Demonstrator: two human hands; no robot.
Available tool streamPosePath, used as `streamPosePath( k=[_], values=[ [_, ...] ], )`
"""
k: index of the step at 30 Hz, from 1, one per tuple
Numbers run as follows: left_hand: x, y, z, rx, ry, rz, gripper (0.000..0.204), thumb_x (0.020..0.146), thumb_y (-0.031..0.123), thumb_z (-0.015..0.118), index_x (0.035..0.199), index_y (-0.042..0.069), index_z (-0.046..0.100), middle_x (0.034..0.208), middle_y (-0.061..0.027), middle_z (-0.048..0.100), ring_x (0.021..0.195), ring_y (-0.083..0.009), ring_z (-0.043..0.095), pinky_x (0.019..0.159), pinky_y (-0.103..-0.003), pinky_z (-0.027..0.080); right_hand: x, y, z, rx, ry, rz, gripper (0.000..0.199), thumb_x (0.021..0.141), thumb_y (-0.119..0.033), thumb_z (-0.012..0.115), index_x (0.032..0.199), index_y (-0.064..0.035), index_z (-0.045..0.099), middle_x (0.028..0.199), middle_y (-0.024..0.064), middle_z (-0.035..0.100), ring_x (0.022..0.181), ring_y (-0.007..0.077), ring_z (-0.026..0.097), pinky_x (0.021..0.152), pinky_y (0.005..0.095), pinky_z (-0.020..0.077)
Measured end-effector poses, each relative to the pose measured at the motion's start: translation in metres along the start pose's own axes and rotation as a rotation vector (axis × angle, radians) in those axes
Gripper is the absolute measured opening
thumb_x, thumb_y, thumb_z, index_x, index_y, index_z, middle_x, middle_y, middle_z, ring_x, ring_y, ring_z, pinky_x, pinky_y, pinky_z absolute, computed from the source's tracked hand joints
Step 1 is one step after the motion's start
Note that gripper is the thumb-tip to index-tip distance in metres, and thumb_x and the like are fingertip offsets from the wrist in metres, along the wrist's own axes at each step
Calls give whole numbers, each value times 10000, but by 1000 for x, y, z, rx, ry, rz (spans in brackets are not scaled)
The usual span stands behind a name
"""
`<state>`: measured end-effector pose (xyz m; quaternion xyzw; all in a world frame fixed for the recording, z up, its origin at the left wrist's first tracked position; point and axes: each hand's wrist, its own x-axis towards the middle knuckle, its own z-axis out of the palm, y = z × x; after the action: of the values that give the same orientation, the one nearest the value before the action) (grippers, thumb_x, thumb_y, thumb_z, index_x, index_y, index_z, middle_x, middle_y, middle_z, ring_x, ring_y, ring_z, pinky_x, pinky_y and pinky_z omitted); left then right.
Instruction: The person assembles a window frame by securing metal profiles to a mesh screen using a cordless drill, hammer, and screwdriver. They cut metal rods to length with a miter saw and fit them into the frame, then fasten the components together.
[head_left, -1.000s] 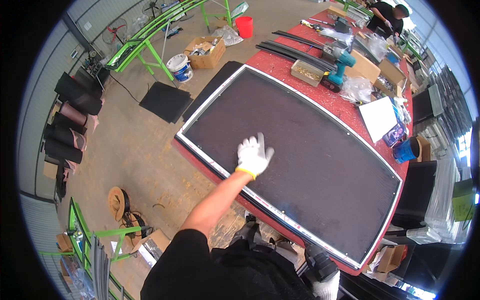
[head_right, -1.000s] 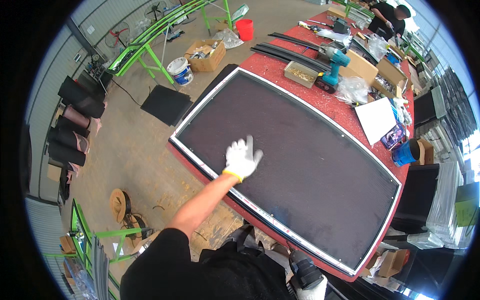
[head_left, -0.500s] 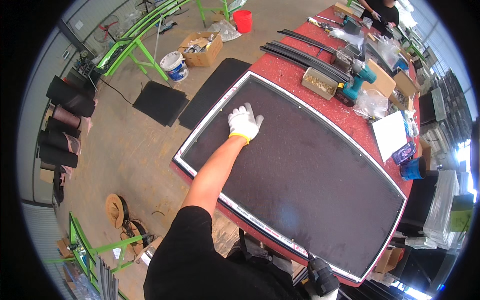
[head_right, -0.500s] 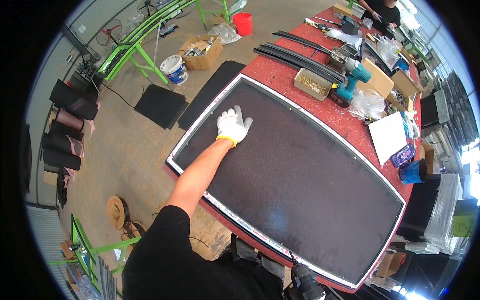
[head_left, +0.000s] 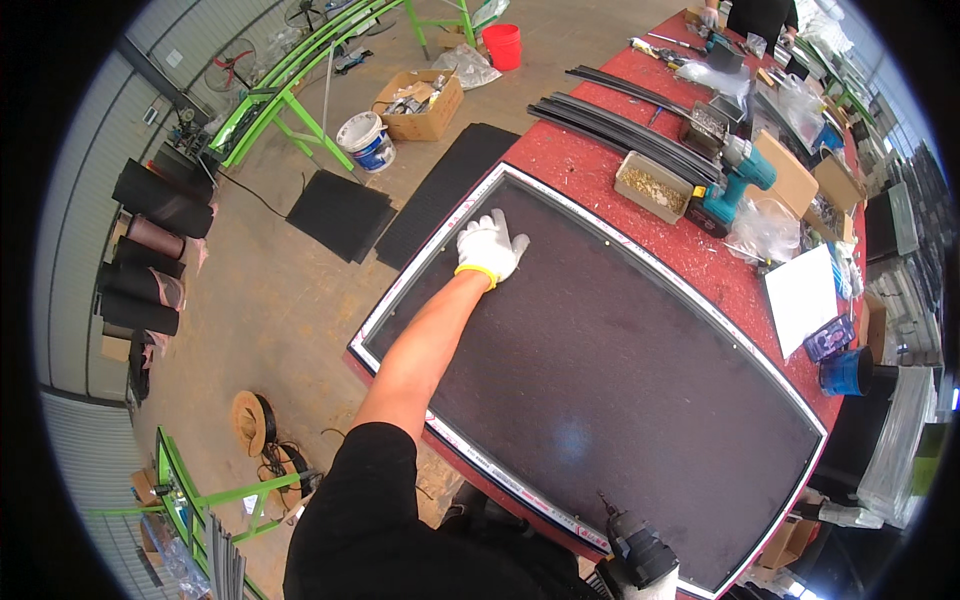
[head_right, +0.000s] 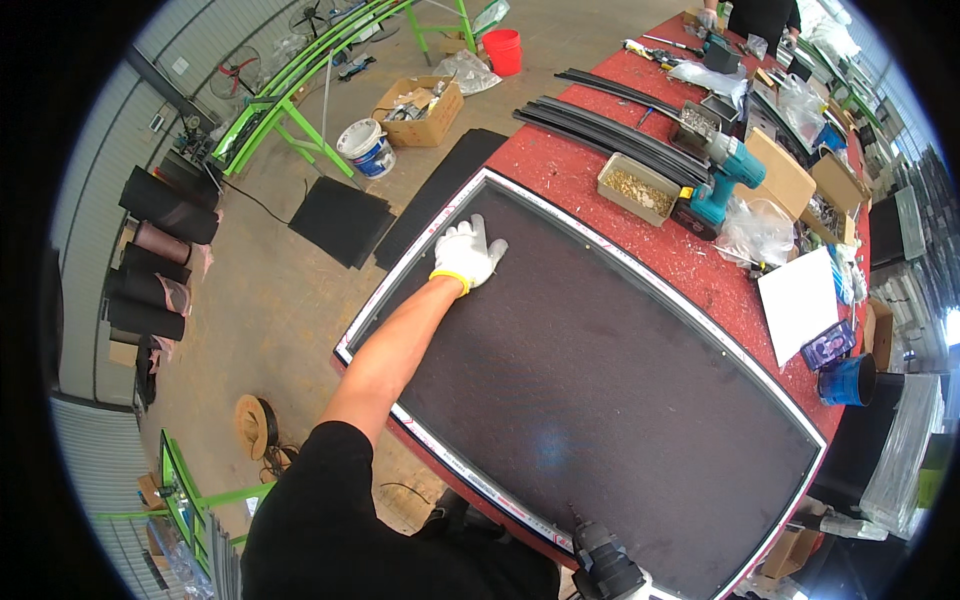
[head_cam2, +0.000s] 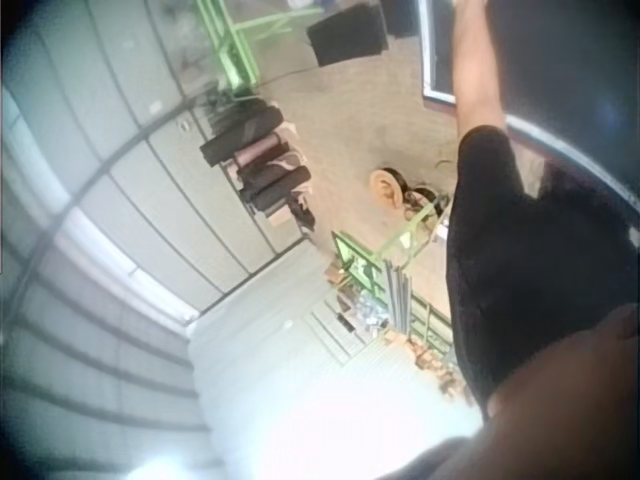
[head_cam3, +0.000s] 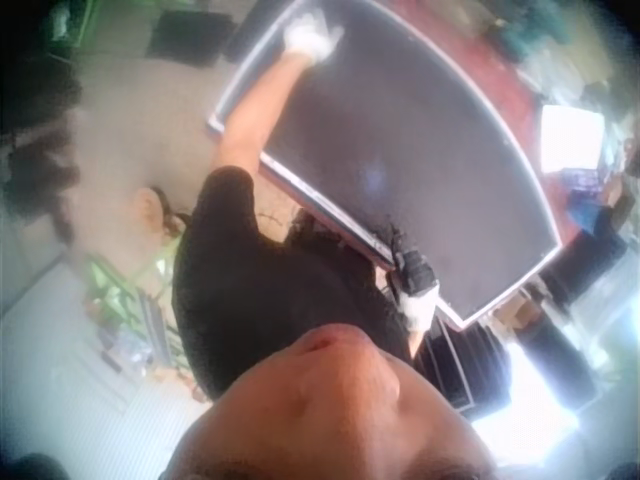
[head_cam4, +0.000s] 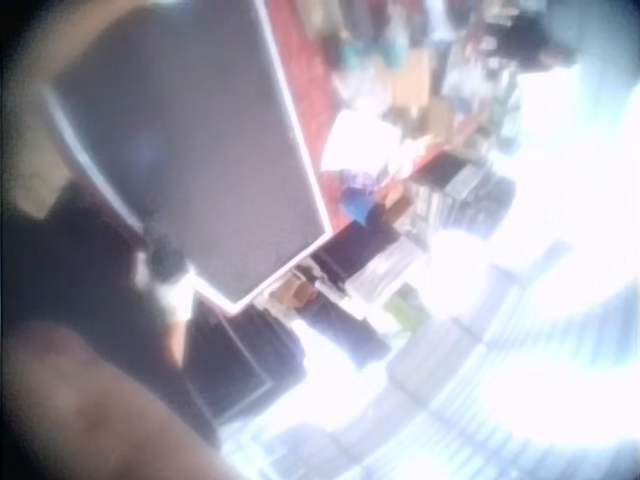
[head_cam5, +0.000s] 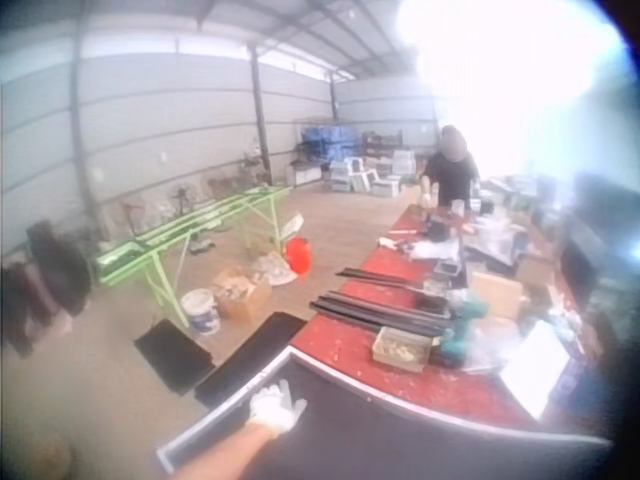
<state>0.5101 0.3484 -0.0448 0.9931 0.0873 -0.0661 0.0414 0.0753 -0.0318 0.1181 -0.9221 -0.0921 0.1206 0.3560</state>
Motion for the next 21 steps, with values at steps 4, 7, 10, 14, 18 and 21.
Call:
streamPosePath(
  k=[4, 7, 10, 14, 18, 21],
  values=[
    [6, -2, 1, 1, 29, 41, 940, 1065, 632, 609, 1684, -51, 424, 1459, -264, 666, 1334, -412, 658, 1141, -531, 501, 4, -1, 9, 26, 20, 79, 442, 862, -114, 780, 1301, -65, 761, 1050, 175, 719, 917, 422, 689, 780, 533, 563],
    [19, -4, 1, -18, 54, 111, 948, 1061, 639, 615, 1676, -58, 431, 1419, -250, 679, 1299, -406, 668, 1121, -526, 510, 10, -13, 21, -19, 44, 103, 434, 864, -94, 771, 1296, -62, 767, 1112, 184, 748, 943, 420, 704, 795, 519, 574],
    [26, -8, 4, 2, 36, 178, 959, 1060, 642, 619, 1677, -66, 423, 1387, -244, 687, 1260, -395, 685, 1093, -521, 525, 16, -43, 37, -47, 76, 155, 490, 846, -67, 762, 1336, -60, 768, 1207, 203, 767, 973, 433, 716, 822, 519, 585],
    [29, -15, 3, -6, -3, 240, 946, 1059, 635, 623, 1660, -70, 433, 1377, -250, 693, 1232, -384, 708, 1082, -512, 542, 44, -100, 62, -177, 66, 82, 613, 816, -47, 762, 1428, -55, 743, 1236, 218, 776, 1007, 455, 724, 858, 533, 594],
    [31, -26, -4, -9, 0, 302, 883, 1053, 614, 636, 1592, -69, 486, 1378, -262, 698, 1235, -397, 718, 1093, -511, 549, 72, -174, 81, 56, 161, 404, 567, 820, -57, 759, 1386, -38, 768, 1237, 239, 764, 1038, 447, 738, 885, 504, 588],
    [30, -42, -8, -291, -129, 312, 587, 1050, 350, 670, 1515, -3, 608, 1390, -238, 704, 1275, -396, 719, 1114, -489, 552, 87, -204, 98, 79, 164, 371, 601, 831, -37, 795, 1430, -23, 754, 1337, 253, 763, 1144, 437, 755, 963, 480, 608]
  ],
)
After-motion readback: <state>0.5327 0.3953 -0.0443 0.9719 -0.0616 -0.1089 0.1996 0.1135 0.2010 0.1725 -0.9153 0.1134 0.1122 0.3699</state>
